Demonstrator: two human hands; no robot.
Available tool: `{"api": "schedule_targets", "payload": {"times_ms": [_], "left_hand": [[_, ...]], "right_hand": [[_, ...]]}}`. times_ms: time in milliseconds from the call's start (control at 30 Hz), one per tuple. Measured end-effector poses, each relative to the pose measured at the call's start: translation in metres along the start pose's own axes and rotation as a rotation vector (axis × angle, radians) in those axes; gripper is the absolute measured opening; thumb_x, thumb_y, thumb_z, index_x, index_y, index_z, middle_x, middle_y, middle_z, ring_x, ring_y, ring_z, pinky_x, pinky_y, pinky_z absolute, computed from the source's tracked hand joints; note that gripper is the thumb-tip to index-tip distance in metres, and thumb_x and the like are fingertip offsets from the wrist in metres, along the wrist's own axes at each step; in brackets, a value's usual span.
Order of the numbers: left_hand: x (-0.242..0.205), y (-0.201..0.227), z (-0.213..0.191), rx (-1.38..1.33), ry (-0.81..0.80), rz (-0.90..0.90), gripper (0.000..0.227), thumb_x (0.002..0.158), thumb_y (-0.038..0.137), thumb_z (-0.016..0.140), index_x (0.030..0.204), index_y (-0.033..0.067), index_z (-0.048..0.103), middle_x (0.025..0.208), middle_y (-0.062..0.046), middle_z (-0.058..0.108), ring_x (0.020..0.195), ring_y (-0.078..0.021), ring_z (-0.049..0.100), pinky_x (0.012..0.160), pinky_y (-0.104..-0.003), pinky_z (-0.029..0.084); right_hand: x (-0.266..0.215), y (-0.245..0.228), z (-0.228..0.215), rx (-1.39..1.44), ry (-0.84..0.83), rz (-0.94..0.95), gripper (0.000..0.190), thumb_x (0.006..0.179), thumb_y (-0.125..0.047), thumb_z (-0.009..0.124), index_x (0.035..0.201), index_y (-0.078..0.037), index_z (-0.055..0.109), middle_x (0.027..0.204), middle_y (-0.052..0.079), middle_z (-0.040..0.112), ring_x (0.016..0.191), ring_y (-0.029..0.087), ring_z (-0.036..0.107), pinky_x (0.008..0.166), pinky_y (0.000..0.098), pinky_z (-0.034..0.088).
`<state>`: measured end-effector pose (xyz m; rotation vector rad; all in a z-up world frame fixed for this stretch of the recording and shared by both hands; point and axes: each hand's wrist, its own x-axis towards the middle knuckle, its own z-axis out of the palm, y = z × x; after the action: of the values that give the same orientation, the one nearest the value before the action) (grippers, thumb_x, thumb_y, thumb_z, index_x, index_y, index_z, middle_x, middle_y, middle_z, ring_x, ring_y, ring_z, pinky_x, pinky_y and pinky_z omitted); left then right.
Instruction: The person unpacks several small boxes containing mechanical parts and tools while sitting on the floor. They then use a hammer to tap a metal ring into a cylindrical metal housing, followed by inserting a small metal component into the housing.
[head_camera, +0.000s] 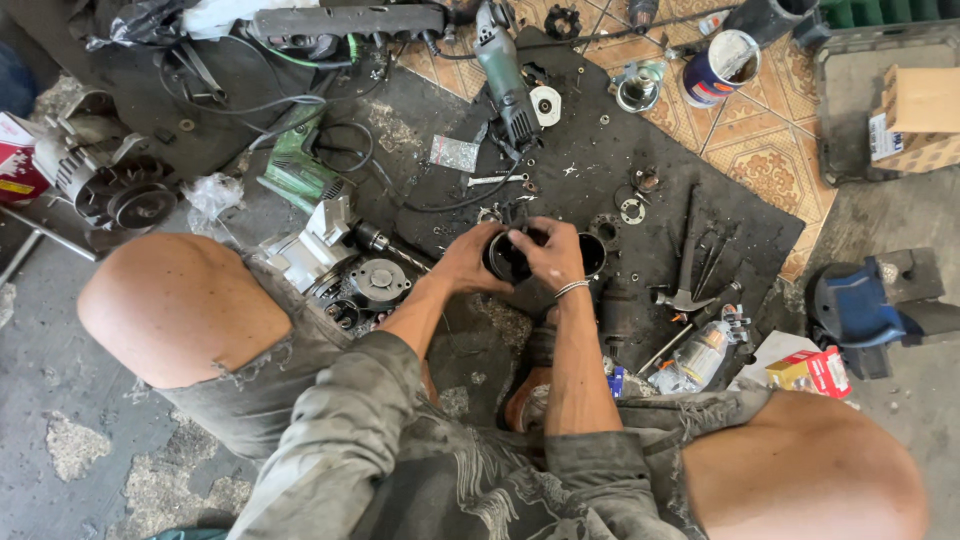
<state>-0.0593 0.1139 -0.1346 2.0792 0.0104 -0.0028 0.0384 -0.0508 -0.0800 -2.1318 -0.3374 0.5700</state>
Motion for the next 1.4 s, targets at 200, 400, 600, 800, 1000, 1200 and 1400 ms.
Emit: {"api": "schedule_targets", "payload": {"times_ms": [200, 400, 600, 800, 1000, 1200, 1400], "left_hand": [[0.011, 0.073, -0.061, -0.203, -0.077, -0.052, 0.120, 0.042, 0.059, 0.093, 0.143, 0.0082, 0.053, 0.137, -0.025, 0.061, 0.131, -0.0484, 0.054, 0.111, -0.062, 0.044], [0.003, 0.226, -0.187, -0.374, -0.353, 0.105, 0.091, 0.051, 0.041, 0.091, 0.130, 0.0025, 0.064, 0.116, -0.021, 0.071, 0.112, -0.0397, 0.069, 0.100, -0.053, 0.055], [0.003, 0.256, -0.228, -0.614, -0.481, 0.444, 0.088, 0.064, 0.056, 0.080, 0.127, -0.0014, 0.061, 0.109, -0.021, 0.065, 0.105, -0.0363, 0.068, 0.093, -0.055, 0.060], [-0.013, 0.286, -0.249, -0.588, -0.563, 0.550, 0.083, 0.078, 0.071, 0.064, 0.126, 0.0038, 0.056, 0.117, -0.006, 0.064, 0.107, -0.0182, 0.062, 0.098, -0.031, 0.045], [-0.003, 0.265, -0.222, -0.867, -0.649, 0.514, 0.091, 0.078, 0.069, 0.071, 0.137, 0.0031, 0.052, 0.123, -0.010, 0.068, 0.109, -0.0209, 0.068, 0.095, -0.032, 0.052], [0.001, 0.257, -0.203, -1.298, -0.795, 0.312, 0.092, 0.078, 0.046, 0.086, 0.145, 0.0005, 0.044, 0.142, -0.019, 0.061, 0.124, -0.0305, 0.066, 0.105, -0.045, 0.056], [0.006, 0.257, -0.200, -1.307, -0.771, 0.262, 0.081, 0.076, 0.047, 0.086, 0.132, 0.0017, 0.049, 0.120, -0.010, 0.066, 0.107, -0.0191, 0.068, 0.091, -0.031, 0.055]], "right_hand": [[-0.040, -0.121, -0.063, 0.404, 0.014, -0.131, 0.012, 0.086, -0.012, 0.083, 0.089, -0.004, 0.075, 0.070, 0.012, 0.072, 0.057, 0.015, 0.065, 0.049, 0.0242, 0.054], [-0.069, -0.194, -0.115, 0.566, -0.001, -0.377, 0.016, 0.090, -0.007, 0.081, 0.100, 0.001, 0.072, 0.079, 0.014, 0.070, 0.063, 0.014, 0.066, 0.054, 0.0264, 0.060], [-0.087, -0.244, -0.148, 0.466, -0.109, -0.619, 0.019, 0.096, 0.001, 0.071, 0.112, 0.010, 0.067, 0.093, 0.023, 0.067, 0.075, 0.021, 0.067, 0.066, 0.0323, 0.062], [-0.114, -0.296, -0.183, -0.096, -0.259, -0.924, 0.020, 0.103, -0.006, 0.058, 0.116, 0.007, 0.065, 0.089, 0.011, 0.067, 0.051, 0.007, 0.043, 0.041, 0.0168, 0.035], [-0.119, -0.312, -0.200, -0.243, -0.354, -0.868, 0.038, 0.086, -0.016, 0.067, 0.113, 0.011, 0.066, 0.103, 0.020, 0.071, 0.079, 0.022, 0.072, 0.055, 0.0219, 0.062], [-0.107, -0.286, -0.202, -0.292, -0.263, -0.908, 0.034, 0.089, -0.017, 0.066, 0.110, 0.010, 0.065, 0.106, 0.022, 0.067, 0.049, 0.012, 0.045, 0.044, 0.0223, 0.035], [-0.096, -0.277, -0.187, -0.157, -0.216, -1.001, 0.010, 0.093, 0.005, 0.049, 0.098, 0.009, 0.058, 0.094, 0.020, 0.068, 0.086, 0.032, 0.068, 0.084, 0.0392, 0.058]]}}
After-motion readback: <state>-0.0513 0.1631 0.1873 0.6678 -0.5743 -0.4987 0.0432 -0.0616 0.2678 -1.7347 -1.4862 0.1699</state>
